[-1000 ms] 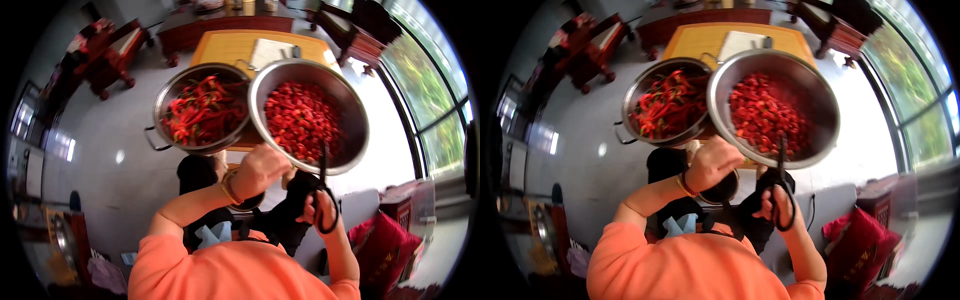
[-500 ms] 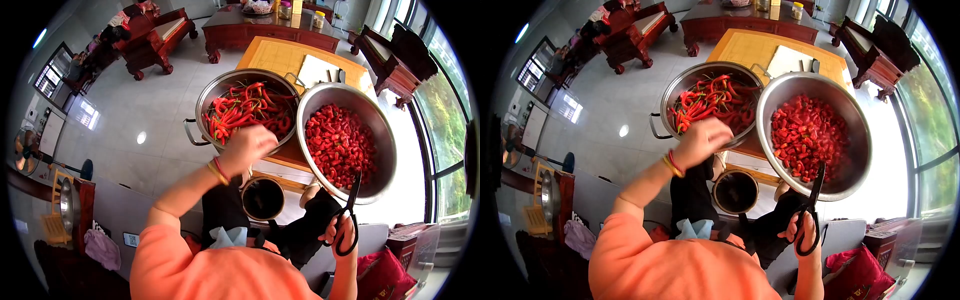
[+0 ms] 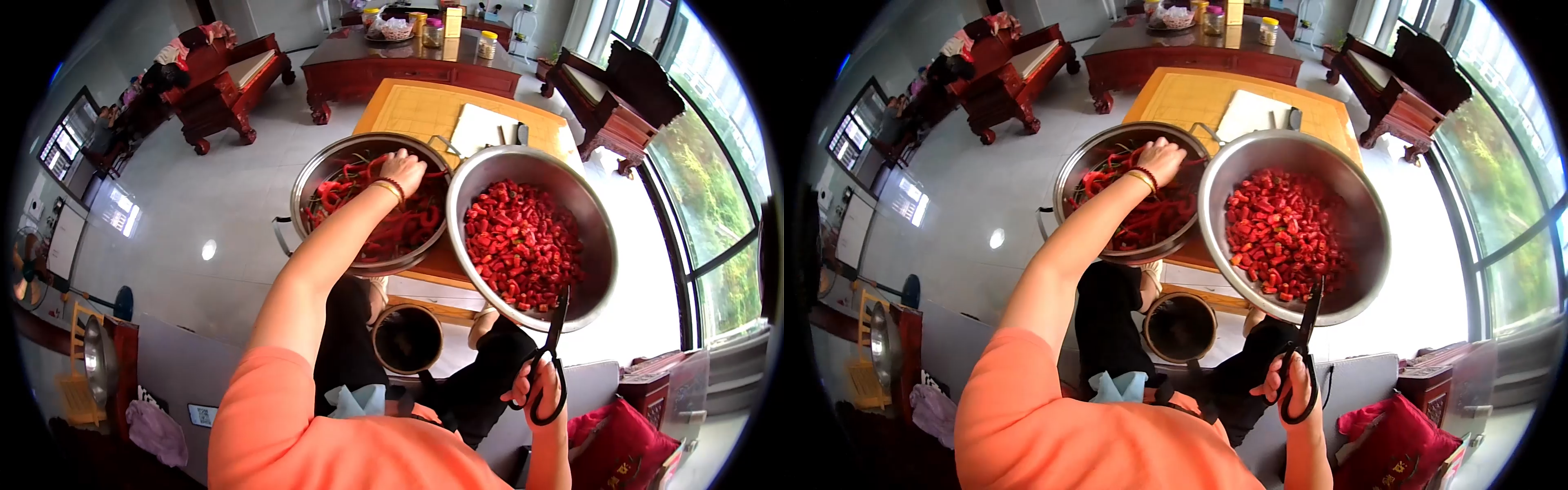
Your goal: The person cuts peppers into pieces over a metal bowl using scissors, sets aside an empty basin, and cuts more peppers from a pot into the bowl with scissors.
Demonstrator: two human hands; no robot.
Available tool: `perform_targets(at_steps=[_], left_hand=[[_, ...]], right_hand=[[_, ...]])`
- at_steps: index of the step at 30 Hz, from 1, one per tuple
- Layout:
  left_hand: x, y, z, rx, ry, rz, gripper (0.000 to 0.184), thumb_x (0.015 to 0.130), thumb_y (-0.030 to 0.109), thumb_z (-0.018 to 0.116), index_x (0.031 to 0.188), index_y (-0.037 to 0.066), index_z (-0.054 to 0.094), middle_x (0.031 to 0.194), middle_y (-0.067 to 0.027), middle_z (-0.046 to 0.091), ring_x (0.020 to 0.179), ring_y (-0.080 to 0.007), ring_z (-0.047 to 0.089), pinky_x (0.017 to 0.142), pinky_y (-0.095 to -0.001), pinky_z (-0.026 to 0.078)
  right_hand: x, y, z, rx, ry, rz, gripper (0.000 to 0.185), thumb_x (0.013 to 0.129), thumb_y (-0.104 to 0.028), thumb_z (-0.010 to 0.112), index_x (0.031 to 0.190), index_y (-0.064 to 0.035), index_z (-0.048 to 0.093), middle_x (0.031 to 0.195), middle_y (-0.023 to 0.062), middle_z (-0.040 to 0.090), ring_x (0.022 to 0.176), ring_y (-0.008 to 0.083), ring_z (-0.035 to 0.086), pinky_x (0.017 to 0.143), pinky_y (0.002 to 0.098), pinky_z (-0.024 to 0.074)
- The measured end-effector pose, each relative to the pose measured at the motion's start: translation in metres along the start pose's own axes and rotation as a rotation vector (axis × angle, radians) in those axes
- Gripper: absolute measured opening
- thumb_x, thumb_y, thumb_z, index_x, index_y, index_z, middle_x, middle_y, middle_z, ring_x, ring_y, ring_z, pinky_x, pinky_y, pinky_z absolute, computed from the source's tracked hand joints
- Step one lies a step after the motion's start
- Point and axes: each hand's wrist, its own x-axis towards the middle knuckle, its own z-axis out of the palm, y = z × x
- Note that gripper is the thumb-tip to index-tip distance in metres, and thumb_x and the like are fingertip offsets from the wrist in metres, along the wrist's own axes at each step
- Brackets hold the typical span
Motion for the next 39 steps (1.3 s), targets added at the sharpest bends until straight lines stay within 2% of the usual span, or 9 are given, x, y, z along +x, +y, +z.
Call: perform_targets(at_steps=[4,8,10,16,18,20,24,33,39], left_hand=[[-0.007,-0.011,0.001,-0.029,0.022,0.093,0.017,0.079,0.014,0.048,0.080,0.013,0.065,0.076,-0.0017,0.063,0.087,-0.0230,0.056,0.079,-0.0391,0.037],[-0.030,-0.018,-0.065,-0.537,0.172,0.176,0.012,0.083,0.020,0.054,0.085,0.010,0.061,0.076,-0.0085,0.063,0.075,-0.0288,0.059,0.068,-0.0385,0.045],[-0.042,-0.018,-0.098,-0.888,0.180,0.102,0.016,0.088,0.019,0.054,0.094,0.005,0.059,0.075,-0.0068,0.061,0.071,-0.0152,0.060,0.068,-0.0277,0.047],[-0.047,-0.022,-0.129,-1.236,0.248,-0.008,0.024,0.094,0.019,0.046,0.110,0.004,0.056,0.078,-0.0011,0.058,0.075,-0.0090,0.055,0.072,-0.0234,0.046],[-0.054,-0.001,-0.133,-1.171,0.030,-0.159,0.023,0.092,0.018,0.049,0.110,0.006,0.058,0.075,-0.0020,0.056,0.070,-0.0109,0.055,0.069,-0.0251,0.046],[-0.062,0.028,-0.125,-0.740,0.226,0.275,0.023,0.089,0.014,0.053,0.109,0.006,0.060,0.081,-0.0077,0.058,0.071,-0.0191,0.056,0.068,-0.0285,0.046],[-0.086,0.102,-0.135,-0.861,0.141,0.314,0.020,0.085,0.008,0.054,0.105,0.005,0.059,0.080,-0.0132,0.052,0.075,-0.0285,0.055,0.067,-0.0347,0.044],[-0.111,0.168,-0.140,-0.930,0.002,0.448,0.020,0.083,0.007,0.058,0.103,0.005,0.059,0.080,-0.0115,0.055,0.072,-0.0261,0.057,0.064,-0.0330,0.045],[-0.122,0.154,-0.133,-1.145,-0.252,0.328,0.021,0.085,0.013,0.059,0.100,-0.001,0.059,0.087,-0.0100,0.059,0.078,-0.0143,0.059,0.069,-0.0268,0.045]], right_hand=[[-0.009,0.000,-0.011,0.040,0.034,-0.016,0.042,0.092,-0.044,0.038,0.086,-0.0037,0.047,0.060,0.0017,0.043,0.048,0.0118,0.043,0.056,0.0310,0.0523],[-0.004,0.003,-0.018,0.032,0.043,-0.006,0.042,0.091,-0.045,0.040,0.087,-0.0040,0.047,0.060,0.0018,0.043,0.048,0.0119,0.043,0.055,0.0309,0.0521],[0.003,0.004,-0.015,0.017,0.023,0.019,0.043,0.091,-0.046,0.039,0.085,-0.0042,0.047,0.059,0.0016,0.042,0.047,0.0114,0.042,0.054,0.0305,0.0518],[0.017,0.009,-0.005,0.005,-0.145,0.009,0.040,0.092,-0.043,0.036,0.089,-0.0035,0.045,0.061,0.0018,0.041,0.050,0.0116,0.042,0.058,0.0308,0.0518],[0.016,0.011,-0.007,0.003,-0.141,0.027,0.037,0.089,-0.039,0.044,0.092,-0.0020,0.046,0.065,0.0025,0.044,0.053,0.0119,0.045,0.060,0.0305,0.0518],[0.016,0.013,-0.011,-0.079,-0.086,0.046,0.036,0.086,-0.036,0.051,0.093,-0.0010,0.046,0.066,0.0029,0.045,0.054,0.0121,0.047,0.062,0.0306,0.0516],[0.012,0.008,-0.013,-0.240,-0.093,0.028,0.054,0.075,-0.045,0.066,0.098,-0.0003,0.047,0.076,0.0037,0.046,0.066,0.0114,0.048,0.072,0.0298,0.0492],[0.009,0.003,-0.008,-0.125,-0.112,0.044,0.043,0.086,-0.044,0.053,0.096,-0.0027,0.047,0.072,0.0029,0.044,0.063,0.0116,0.046,0.070,0.0319,0.0506],[0.015,0.008,-0.011,0.218,-0.041,0.066,0.041,0.090,-0.045,0.045,0.090,-0.0045,0.047,0.066,0.0013,0.044,0.054,0.0098,0.044,0.061,0.0311,0.0521]])
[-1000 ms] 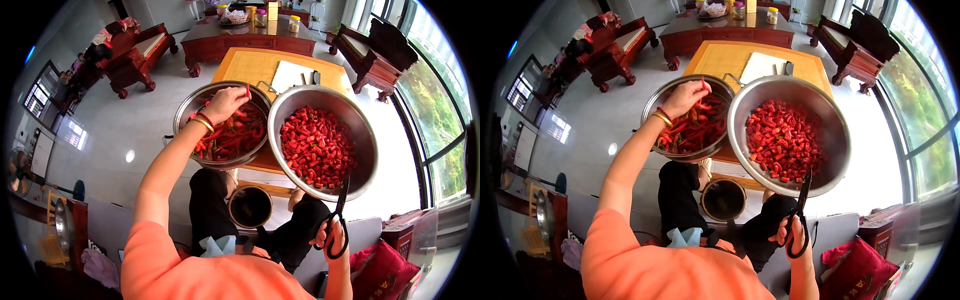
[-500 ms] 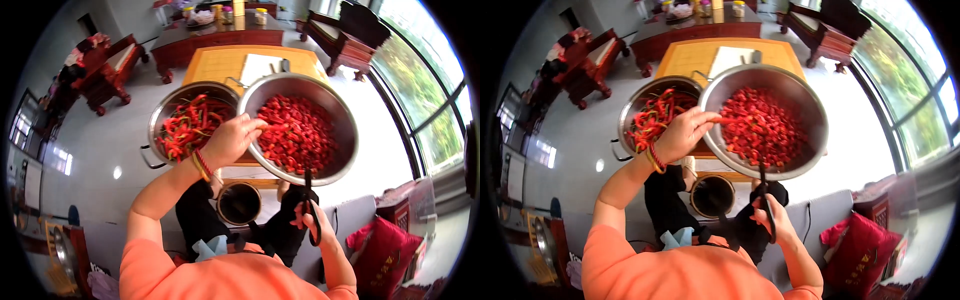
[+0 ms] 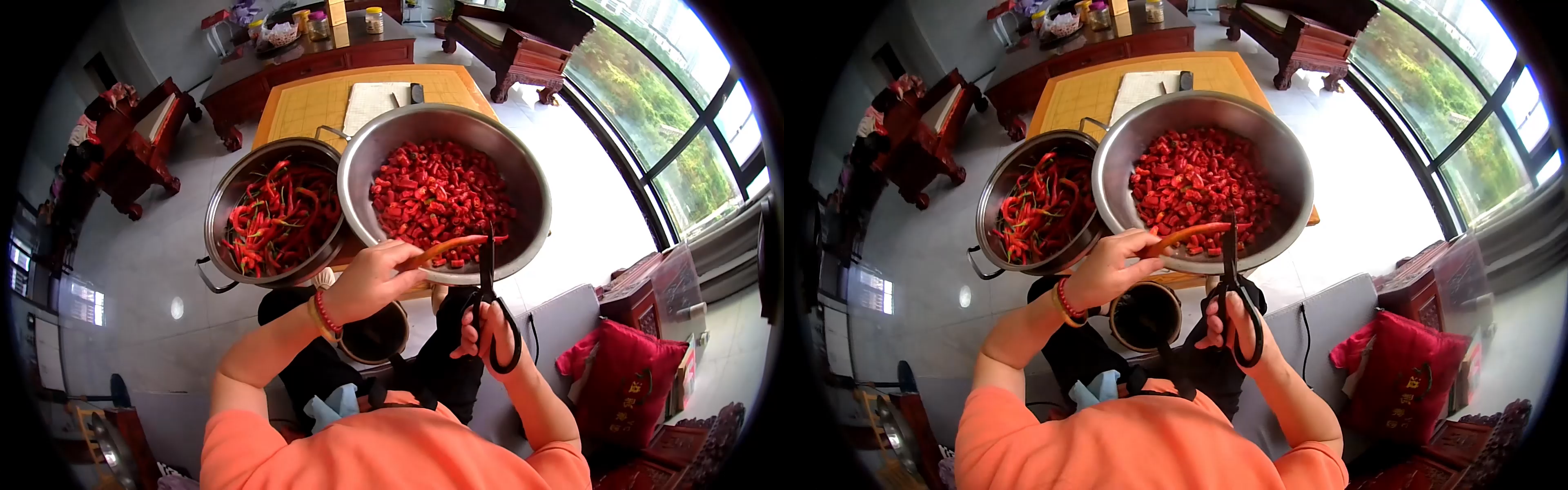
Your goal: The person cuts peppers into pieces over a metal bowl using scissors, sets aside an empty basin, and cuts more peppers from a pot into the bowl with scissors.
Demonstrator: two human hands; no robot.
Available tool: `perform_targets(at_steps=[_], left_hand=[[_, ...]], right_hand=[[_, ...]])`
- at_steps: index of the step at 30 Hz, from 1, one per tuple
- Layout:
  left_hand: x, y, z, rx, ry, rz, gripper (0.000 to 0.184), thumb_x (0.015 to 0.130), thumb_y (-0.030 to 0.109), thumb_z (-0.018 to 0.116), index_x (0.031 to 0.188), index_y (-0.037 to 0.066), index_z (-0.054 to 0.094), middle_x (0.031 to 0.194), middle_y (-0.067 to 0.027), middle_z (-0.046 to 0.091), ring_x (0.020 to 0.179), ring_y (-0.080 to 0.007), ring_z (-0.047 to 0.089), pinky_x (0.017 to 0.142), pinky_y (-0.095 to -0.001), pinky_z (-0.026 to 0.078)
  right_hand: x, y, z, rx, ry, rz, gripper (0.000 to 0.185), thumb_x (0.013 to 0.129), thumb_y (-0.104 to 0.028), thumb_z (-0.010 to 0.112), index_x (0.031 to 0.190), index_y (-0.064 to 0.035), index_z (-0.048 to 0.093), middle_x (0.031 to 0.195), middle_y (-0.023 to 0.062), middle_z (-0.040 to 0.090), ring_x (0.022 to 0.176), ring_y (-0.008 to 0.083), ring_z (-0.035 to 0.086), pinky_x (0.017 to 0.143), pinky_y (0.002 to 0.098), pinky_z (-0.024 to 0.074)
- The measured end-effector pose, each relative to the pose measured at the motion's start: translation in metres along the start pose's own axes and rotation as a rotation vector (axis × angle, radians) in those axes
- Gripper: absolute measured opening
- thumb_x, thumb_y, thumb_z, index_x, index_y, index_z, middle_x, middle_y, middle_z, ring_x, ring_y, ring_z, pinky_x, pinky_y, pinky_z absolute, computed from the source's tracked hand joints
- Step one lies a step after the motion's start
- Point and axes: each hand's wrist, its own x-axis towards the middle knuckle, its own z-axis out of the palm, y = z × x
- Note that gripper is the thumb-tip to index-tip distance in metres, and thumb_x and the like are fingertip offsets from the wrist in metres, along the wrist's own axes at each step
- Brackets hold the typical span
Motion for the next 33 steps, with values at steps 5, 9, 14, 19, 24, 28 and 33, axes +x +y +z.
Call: perform_targets(at_steps=[5,9,14,19,24,28,33], left_hand=[[-0.013,0.002,0.001,-0.134,0.222,-0.075,0.017,0.086,0.015,0.057,0.094,-0.001,0.060,0.071,-0.0111,0.057,0.063,-0.0173,0.056,0.059,-0.0289,0.044],[-0.014,-0.002,0.002,-0.130,0.327,-0.134,0.018,0.087,0.015,0.056,0.096,0.000,0.059,0.068,-0.0104,0.059,0.060,-0.0169,0.059,0.055,-0.0282,0.045],[-0.013,0.000,0.005,-0.023,0.366,-0.112,0.017,0.087,0.015,0.057,0.098,0.001,0.059,0.074,-0.0151,0.061,0.066,-0.0236,0.062,0.057,-0.0296,0.046],[-0.013,0.001,0.016,0.012,0.325,0.023,0.016,0.086,0.014,0.058,0.096,0.002,0.059,0.076,-0.0172,0.060,0.069,-0.0311,0.061,0.059,-0.0313,0.046],[-0.017,-0.002,0.010,0.005,0.328,-0.048,0.019,0.091,0.012,0.049,0.105,0.001,0.053,0.086,-0.0180,0.060,0.078,-0.0304,0.060,0.066,-0.0316,0.046],[-0.018,-0.009,0.008,-0.122,0.369,-0.113,0.020,0.093,0.012,0.045,0.108,0.000,0.050,0.089,-0.0176,0.060,0.083,-0.0277,0.060,0.070,-0.0308,0.045],[-0.016,-0.007,0.017,-0.211,0.263,-0.064,0.021,0.095,0.013,0.041,0.109,0.001,0.051,0.074,-0.0040,0.048,0.067,-0.0104,0.045,0.060,-0.0219,0.037]], right_hand=[[0.000,-0.004,-0.006,-0.091,-0.045,0.000,0.043,0.090,-0.047,0.042,0.088,-0.0043,0.047,0.064,0.0013,0.042,0.051,0.0096,0.042,0.058,0.0306,0.0520],[0.000,0.001,-0.004,-0.111,-0.080,-0.002,0.051,0.088,-0.055,0.038,0.090,-0.0047,0.046,0.067,0.0008,0.042,0.055,0.0104,0.044,0.067,0.0329,0.0524],[-0.005,0.009,-0.008,-0.083,-0.153,0.068,0.043,0.091,-0.047,0.041,0.095,-0.0040,0.046,0.074,0.0027,0.046,0.061,0.0116,0.047,0.075,0.0330,0.0505],[0.000,0.005,0.001,-0.048,-0.113,0.054,0.045,0.089,-0.049,0.044,0.091,-0.0044,0.048,0.071,0.0008,0.045,0.059,0.0101,0.045,0.073,0.0310,0.0501],[0.002,0.001,-0.004,-0.115,-0.148,0.130,0.043,0.091,-0.048,0.041,0.088,-0.0056,0.048,0.069,0.0012,0.045,0.057,0.0108,0.046,0.074,0.0345,0.0503],[-0.002,0.006,0.001,-0.042,-0.189,0.112,0.042,0.092,-0.047,0.039,0.089,-0.0056,0.047,0.070,0.0023,0.045,0.058,0.0125,0.046,0.075,0.0360,0.0500],[0.000,0.011,0.005,-0.021,-0.220,0.083,0.039,0.094,-0.043,0.037,0.093,-0.0045,0.047,0.073,0.0034,0.046,0.063,0.0142,0.048,0.077,0.0352,0.0496]])
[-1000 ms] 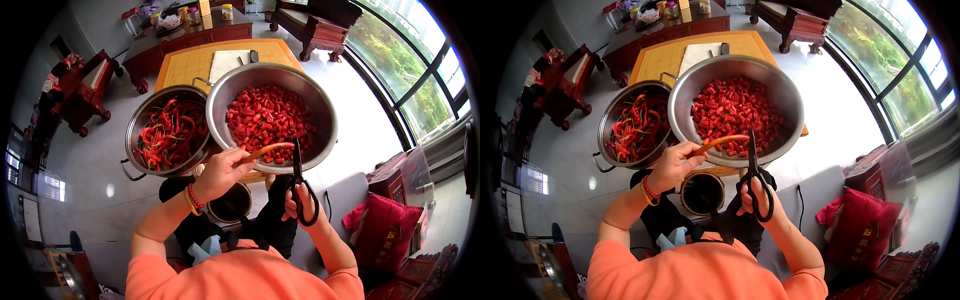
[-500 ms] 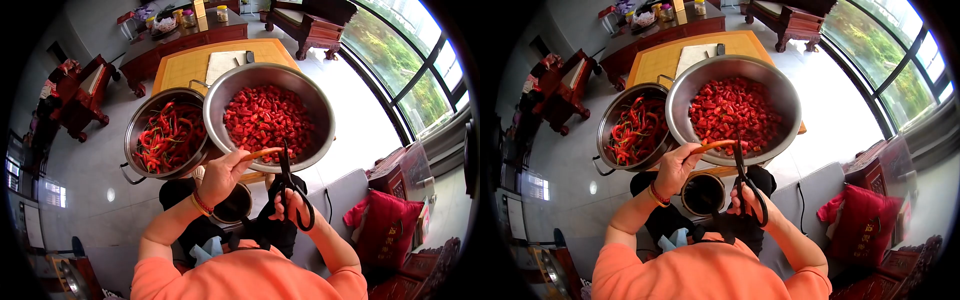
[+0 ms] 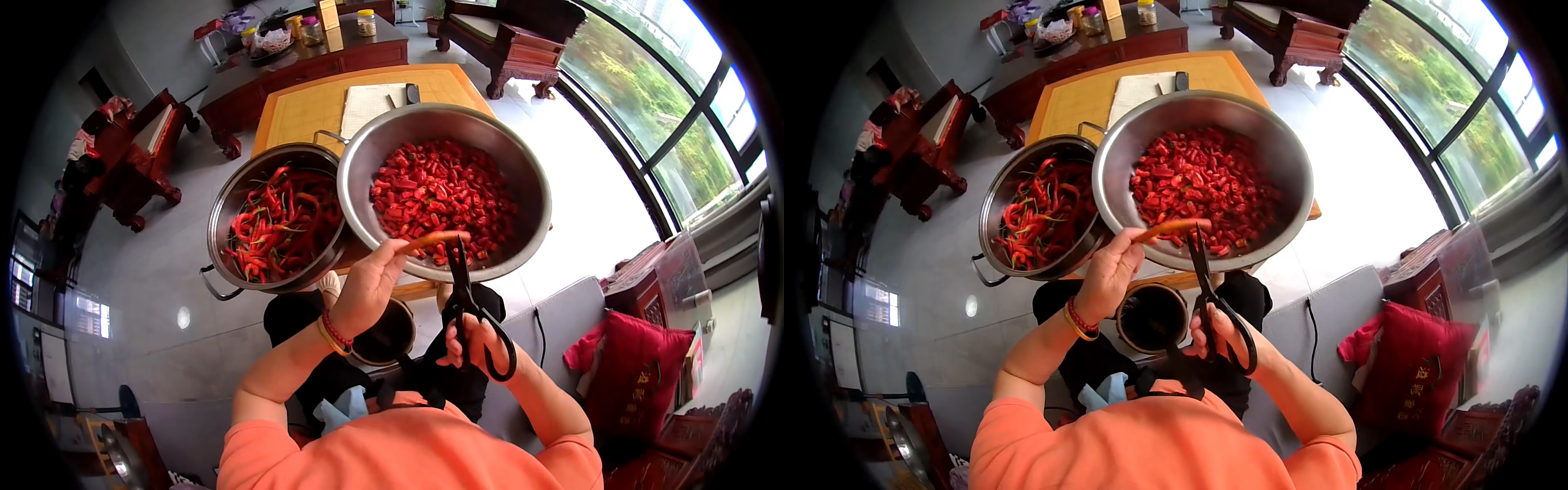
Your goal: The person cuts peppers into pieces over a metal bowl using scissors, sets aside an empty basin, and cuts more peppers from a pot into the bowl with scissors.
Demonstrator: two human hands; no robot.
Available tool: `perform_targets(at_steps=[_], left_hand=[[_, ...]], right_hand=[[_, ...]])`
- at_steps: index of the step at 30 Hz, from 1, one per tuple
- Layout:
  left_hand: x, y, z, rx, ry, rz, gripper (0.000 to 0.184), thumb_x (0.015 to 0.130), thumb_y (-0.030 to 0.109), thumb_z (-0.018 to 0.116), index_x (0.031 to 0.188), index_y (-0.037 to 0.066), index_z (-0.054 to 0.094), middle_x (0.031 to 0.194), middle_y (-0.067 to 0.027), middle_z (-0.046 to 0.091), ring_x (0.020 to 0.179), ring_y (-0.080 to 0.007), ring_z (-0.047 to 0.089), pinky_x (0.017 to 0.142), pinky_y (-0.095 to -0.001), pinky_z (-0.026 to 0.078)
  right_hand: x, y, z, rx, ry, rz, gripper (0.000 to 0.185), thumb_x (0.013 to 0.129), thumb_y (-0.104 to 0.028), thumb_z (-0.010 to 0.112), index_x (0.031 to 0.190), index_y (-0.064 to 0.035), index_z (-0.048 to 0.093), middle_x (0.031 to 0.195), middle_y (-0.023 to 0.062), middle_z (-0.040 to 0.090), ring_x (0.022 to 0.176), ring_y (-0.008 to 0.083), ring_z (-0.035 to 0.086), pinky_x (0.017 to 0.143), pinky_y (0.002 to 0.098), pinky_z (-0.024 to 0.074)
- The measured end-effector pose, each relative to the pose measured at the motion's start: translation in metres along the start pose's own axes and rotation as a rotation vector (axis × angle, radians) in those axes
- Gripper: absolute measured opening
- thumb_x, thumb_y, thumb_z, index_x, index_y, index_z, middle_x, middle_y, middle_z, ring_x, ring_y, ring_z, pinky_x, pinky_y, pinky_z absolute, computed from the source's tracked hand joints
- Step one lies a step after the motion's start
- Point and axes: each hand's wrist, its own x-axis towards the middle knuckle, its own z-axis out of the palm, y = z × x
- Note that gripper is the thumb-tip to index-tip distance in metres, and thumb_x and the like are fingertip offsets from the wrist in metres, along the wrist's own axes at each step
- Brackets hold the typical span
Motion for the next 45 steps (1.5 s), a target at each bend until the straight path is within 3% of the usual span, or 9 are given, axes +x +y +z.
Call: perform_targets(at_steps=[2,6,10,15,18,24,27,33,45], left_hand=[[-0.003,0.005,0.003,0.026,-0.058,-0.087,0.021,0.093,0.013,0.044,0.108,0.000,0.050,0.087,-0.0184,0.058,0.079,-0.0259,0.059,0.070,-0.0291,0.044],[-0.001,0.004,-0.001,0.066,-0.066,-0.041,0.022,0.093,0.012,0.044,0.110,0.000,0.049,0.084,-0.0178,0.059,0.077,-0.0274,0.059,0.070,-0.0304,0.045],[-0.002,-0.005,0.000,0.024,0.030,-0.020,0.020,0.095,0.011,0.041,0.110,0.002,0.049,0.069,0.0017,0.046,0.058,-0.0038,0.038,0.054,-0.0186,0.036],[-0.001,-0.011,0.000,-0.077,0.104,-0.040,0.013,0.093,0.010,0.043,0.102,0.002,0.049,0.070,0.0012,0.051,0.058,-0.0039,0.042,0.055,-0.0187,0.039],[-0.001,0.006,-0.002,-0.037,-0.022,-0.200,0.016,0.091,0.009,0.049,0.104,0.001,0.050,0.072,-0.0083,0.057,0.066,-0.0178,0.057,0.062,-0.0290,0.044],[0.002,-0.001,0.003,0.193,0.002,0.192,0.017,0.089,0.008,0.050,0.103,-0.001,0.053,0.076,-0.0135,0.059,0.069,-0.0223,0.060,0.062,-0.0308,0.045],[0.003,0.000,-0.001,0.206,0.026,0.112,0.019,0.089,0.008,0.051,0.106,0.001,0.054,0.077,-0.0040,0.060,0.065,-0.0079,0.054,0.059,-0.0228,0.044],[0.005,-0.001,-0.001,0.065,0.118,-0.078,0.015,0.087,0.002,0.052,0.103,0.001,0.052,0.078,-0.0057,0.063,0.067,-0.0074,0.059,0.059,-0.0208,0.047],[0.006,0.006,0.002,0.209,0.119,0.107,0.010,0.083,0.001,0.059,0.092,0.000,0.056,0.075,-0.0047,0.063,0.064,-0.0080,0.060,0.058,-0.0206,0.047]], right_hand=[[0.002,-0.006,0.000,-0.134,0.059,0.016,0.046,0.087,-0.051,0.042,0.094,-0.0054,0.044,0.074,0.0030,0.044,0.063,0.0137,0.048,0.077,0.0370,0.0497],[0.005,-0.008,0.002,-0.159,0.133,0.043,0.043,0.090,-0.047,0.041,0.088,-0.0048,0.045,0.067,0.0019,0.043,0.054,0.0113,0.044,0.069,0.0339,0.0513],[0.003,-0.008,0.005,-0.126,0.176,0.019,0.043,0.091,-0.046,0.042,0.085,-0.0036,0.047,0.061,0.0013,0.043,0.047,0.0097,0.042,0.060,0.0319,0.0523],[-0.002,0.002,-0.005,-0.088,0.056,-0.018,0.046,0.090,-0.049,0.041,0.093,-0.0033,0.048,0.070,0.0014,0.046,0.057,0.0095,0.046,0.071,0.0303,0.0512],[-0.003,0.002,-0.006,-0.118,0.005,0.006,0.048,0.089,-0.049,0.046,0.097,-0.0024,0.048,0.075,0.0017,0.047,0.065,0.0103,0.048,0.077,0.0296,0.0492],[0.002,-0.009,0.004,-0.175,0.151,0.029,0.043,0.090,-0.045,0.046,0.089,-0.0025,0.048,0.068,0.0020,0.046,0.055,0.0107,0.045,0.068,0.0300,0.0511],[0.000,-0.010,0.000,-0.175,0.131,0.054,0.042,0.090,-0.044,0.045,0.085,-0.0026,0.048,0.063,0.0012,0.044,0.050,0.0106,0.043,0.064,0.0308,0.0521],[-0.003,-0.003,-0.006,-0.185,0.075,0.034,0.046,0.089,-0.050,0.043,0.093,-0.0036,0.048,0.071,0.0024,0.046,0.058,0.0121,0.046,0.072,0.0332,0.0509],[-0.003,-0.012,0.004,-0.198,0.121,0.099,0.041,0.091,-0.043,0.044,0.086,-0.0023,0.048,0.064,0.0016,0.044,0.053,0.0111,0.045,0.067,0.0311,0.0520]])
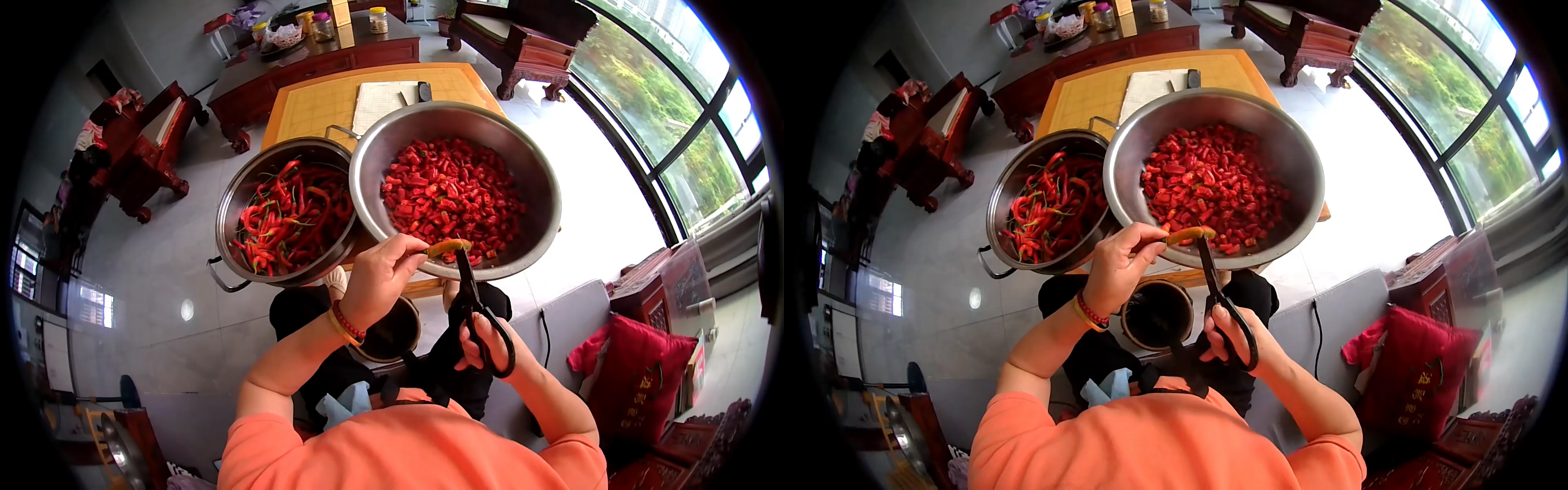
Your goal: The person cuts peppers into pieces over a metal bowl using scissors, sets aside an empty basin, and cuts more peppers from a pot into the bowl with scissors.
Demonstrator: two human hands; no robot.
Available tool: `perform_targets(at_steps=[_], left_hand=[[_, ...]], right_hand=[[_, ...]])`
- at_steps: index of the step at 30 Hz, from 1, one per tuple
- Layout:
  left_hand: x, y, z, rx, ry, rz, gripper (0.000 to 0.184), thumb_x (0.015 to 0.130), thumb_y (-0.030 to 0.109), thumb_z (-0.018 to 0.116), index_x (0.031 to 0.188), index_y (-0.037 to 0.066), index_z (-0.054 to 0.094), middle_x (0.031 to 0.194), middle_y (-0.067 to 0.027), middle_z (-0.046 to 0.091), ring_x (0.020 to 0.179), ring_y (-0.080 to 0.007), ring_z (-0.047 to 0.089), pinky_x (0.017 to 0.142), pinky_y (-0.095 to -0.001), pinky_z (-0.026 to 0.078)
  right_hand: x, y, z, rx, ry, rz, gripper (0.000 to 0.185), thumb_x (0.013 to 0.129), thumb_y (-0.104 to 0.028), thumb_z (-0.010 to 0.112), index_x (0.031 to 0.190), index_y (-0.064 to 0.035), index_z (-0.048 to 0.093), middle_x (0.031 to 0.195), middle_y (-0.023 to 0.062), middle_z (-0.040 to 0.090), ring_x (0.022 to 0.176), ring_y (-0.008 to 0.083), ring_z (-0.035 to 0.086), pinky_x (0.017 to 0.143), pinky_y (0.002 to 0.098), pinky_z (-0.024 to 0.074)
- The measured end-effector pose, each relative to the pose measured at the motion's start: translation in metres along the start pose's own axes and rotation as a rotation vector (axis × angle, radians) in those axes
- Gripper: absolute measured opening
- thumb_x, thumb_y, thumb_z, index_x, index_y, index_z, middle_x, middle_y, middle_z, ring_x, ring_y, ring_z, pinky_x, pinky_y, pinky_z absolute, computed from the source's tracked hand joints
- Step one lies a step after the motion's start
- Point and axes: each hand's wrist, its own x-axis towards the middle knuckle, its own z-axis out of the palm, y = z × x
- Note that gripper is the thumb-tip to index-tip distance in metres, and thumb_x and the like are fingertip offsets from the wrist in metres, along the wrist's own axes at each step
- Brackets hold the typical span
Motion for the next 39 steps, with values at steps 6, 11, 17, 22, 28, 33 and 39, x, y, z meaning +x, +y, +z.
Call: perform_targets(at_steps=[6,11,17,22,28,33,39], left_hand=[[0.000,-0.008,0.006,-0.109,0.067,-0.101,0.009,0.082,0.000,0.060,0.090,0.000,0.056,0.072,-0.0045,0.062,0.065,-0.0082,0.060,0.058,-0.0207,0.047],[0.000,-0.004,0.005,-0.130,0.050,-0.067,0.009,0.081,0.000,0.060,0.089,0.000,0.057,0.072,-0.0043,0.062,0.066,-0.0074,0.060,0.060,-0.0209,0.048],[-0.001,-0.002,0.008,-0.093,-0.044,0.005,0.009,0.082,-0.001,0.059,0.091,0.000,0.057,0.078,-0.0050,0.063,0.070,-0.0082,0.060,0.063,-0.0214,0.048],[0.001,-0.007,0.012,-0.090,0.013,-0.044,0.010,0.083,-0.001,0.058,0.093,0.001,0.056,0.076,-0.0045,0.063,0.068,-0.0088,0.061,0.062,-0.0217,0.048],[0.004,-0.008,0.013,-0.092,0.090,-0.044,0.007,0.081,0.000,0.060,0.087,0.000,0.057,0.079,-0.0052,0.062,0.066,-0.0107,0.059,0.059,-0.0227,0.047],[0.006,0.000,0.014,0.017,0.118,0.087,0.008,0.078,0.000,0.062,0.084,0.002,0.057,0.077,-0.0074,0.058,0.069,-0.0172,0.057,0.059,-0.0268,0.045],[0.006,-0.004,0.015,0.066,0.185,0.139,0.008,0.078,0.000,0.062,0.083,0.001,0.057,0.078,-0.0079,0.058,0.068,-0.0187,0.057,0.060,-0.0282,0.045]], right_hand=[[0.000,0.009,-0.002,0.053,0.014,-0.005,0.040,0.091,-0.042,0.046,0.090,-0.0021,0.048,0.068,0.0024,0.045,0.057,0.0116,0.046,0.070,0.0308,0.0511],[-0.002,0.013,-0.007,-0.035,-0.091,-0.082,0.038,0.089,-0.038,0.050,0.097,-0.0011,0.047,0.077,0.0044,0.047,0.066,0.0130,0.049,0.076,0.0308,0.0485],[0.003,0.009,-0.001,-0.156,0.001,-0.078,0.049,0.086,-0.052,0.050,0.093,-0.0032,0.048,0.072,0.0016,0.046,0.059,0.0105,0.047,0.068,0.0305,0.0509],[-0.002,0.000,0.001,-0.051,0.043,0.021,0.031,0.092,-0.032,0.047,0.086,-0.0018,0.049,0.064,0.0021,0.044,0.051,0.0105,0.045,0.062,0.0307,0.0522],[-0.003,0.010,-0.001,-0.140,-0.052,-0.065,0.052,0.084,-0.055,0.051,0.092,-0.0034,0.049,0.070,0.0011,0.045,0.057,0.0095,0.047,0.068,0.0315,0.0518],[0.001,0.009,0.003,-0.144,-0.045,-0.027,0.055,0.081,-0.056,0.054,0.094,-0.0030,0.048,0.073,0.0014,0.045,0.060,0.0097,0.047,0.073,0.0310,0.0507],[0.003,0.009,0.006,-0.135,-0.051,-0.023,0.054,0.081,-0.055,0.055,0.094,-0.0029,0.048,0.073,0.0014,0.045,0.060,0.0099,0.047,0.074,0.0308,0.0502]])
